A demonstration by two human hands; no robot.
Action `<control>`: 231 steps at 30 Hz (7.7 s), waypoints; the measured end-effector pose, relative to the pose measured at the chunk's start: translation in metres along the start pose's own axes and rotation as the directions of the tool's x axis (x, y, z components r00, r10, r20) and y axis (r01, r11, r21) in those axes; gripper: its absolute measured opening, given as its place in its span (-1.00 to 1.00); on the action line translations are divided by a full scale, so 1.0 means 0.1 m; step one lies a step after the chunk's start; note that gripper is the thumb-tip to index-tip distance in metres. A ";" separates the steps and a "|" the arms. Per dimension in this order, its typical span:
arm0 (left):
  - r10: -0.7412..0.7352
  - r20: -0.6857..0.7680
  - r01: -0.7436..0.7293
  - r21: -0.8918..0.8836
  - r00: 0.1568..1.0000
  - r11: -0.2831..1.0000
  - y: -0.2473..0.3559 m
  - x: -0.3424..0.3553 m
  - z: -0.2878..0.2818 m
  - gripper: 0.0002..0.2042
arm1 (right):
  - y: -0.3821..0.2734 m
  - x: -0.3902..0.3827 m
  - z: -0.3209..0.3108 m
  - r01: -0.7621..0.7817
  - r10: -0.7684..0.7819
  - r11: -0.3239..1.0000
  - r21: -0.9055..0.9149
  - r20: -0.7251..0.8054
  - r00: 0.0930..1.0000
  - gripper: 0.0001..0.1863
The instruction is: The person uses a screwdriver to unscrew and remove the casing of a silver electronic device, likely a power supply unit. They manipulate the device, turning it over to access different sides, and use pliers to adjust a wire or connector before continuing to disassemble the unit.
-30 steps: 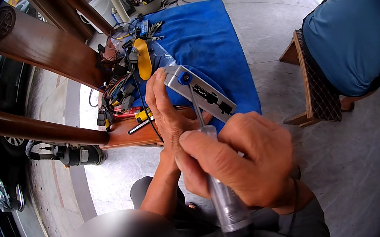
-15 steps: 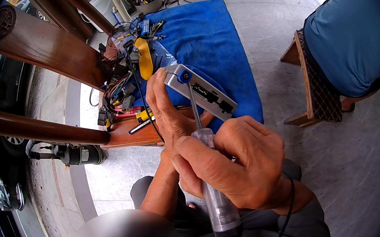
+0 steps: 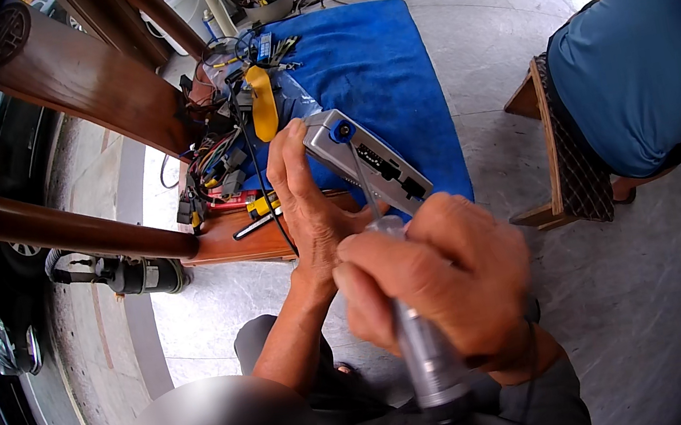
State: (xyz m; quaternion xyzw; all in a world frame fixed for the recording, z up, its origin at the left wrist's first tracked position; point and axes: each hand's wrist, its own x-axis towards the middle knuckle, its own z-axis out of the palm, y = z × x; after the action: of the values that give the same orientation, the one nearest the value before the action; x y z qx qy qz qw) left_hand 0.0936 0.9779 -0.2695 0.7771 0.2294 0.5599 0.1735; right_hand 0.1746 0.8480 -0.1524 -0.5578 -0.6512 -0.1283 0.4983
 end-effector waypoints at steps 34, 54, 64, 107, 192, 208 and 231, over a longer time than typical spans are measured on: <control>0.057 0.096 -0.049 -0.081 0.994 0.995 -0.06 0.03 -0.04 0.17 | 0.55 0.20 -0.32 -0.480 0.575 0.532 0.698 0.119 0.810 -0.60; 0.083 0.139 -0.079 -0.040 0.987 0.996 -0.05 0.06 -0.05 0.25 | 0.96 0.15 -0.22 -0.475 0.568 0.267 0.839 0.261 0.780 -0.57; 0.081 0.156 -0.076 -0.036 0.984 0.996 -0.06 0.04 -0.06 0.25 | 1.05 0.13 -0.22 -0.465 0.528 0.226 0.856 0.293 0.797 -0.57; -0.047 0.032 0.050 -0.103 0.998 0.993 -0.10 -0.05 -0.01 0.29 | 0.51 0.11 -0.26 -0.320 0.298 0.846 0.428 0.119 0.947 -0.83; -0.644 0.362 0.683 -0.638 0.674 0.356 -0.21 0.11 -0.20 -0.21 | 1.27 -0.26 0.79 -0.427 0.281 0.615 0.663 0.322 0.904 -0.05; -0.639 0.386 0.674 -0.678 0.665 0.292 -0.22 0.07 -0.08 -0.18 | 1.21 -0.21 0.73 -0.515 0.422 0.558 0.650 0.312 0.851 -0.17; -0.646 0.447 0.718 -0.655 0.618 0.234 -0.16 0.17 -0.07 -0.34 | 1.20 -0.21 0.76 -0.540 0.499 0.581 0.609 0.257 0.827 -0.35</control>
State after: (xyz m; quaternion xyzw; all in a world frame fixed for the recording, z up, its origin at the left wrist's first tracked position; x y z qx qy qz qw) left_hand 0.0890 1.0002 -0.2626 0.4563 0.2643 0.4330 0.7310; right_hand 0.2361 0.9314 -0.2512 -0.5141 -0.4751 0.2771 0.6581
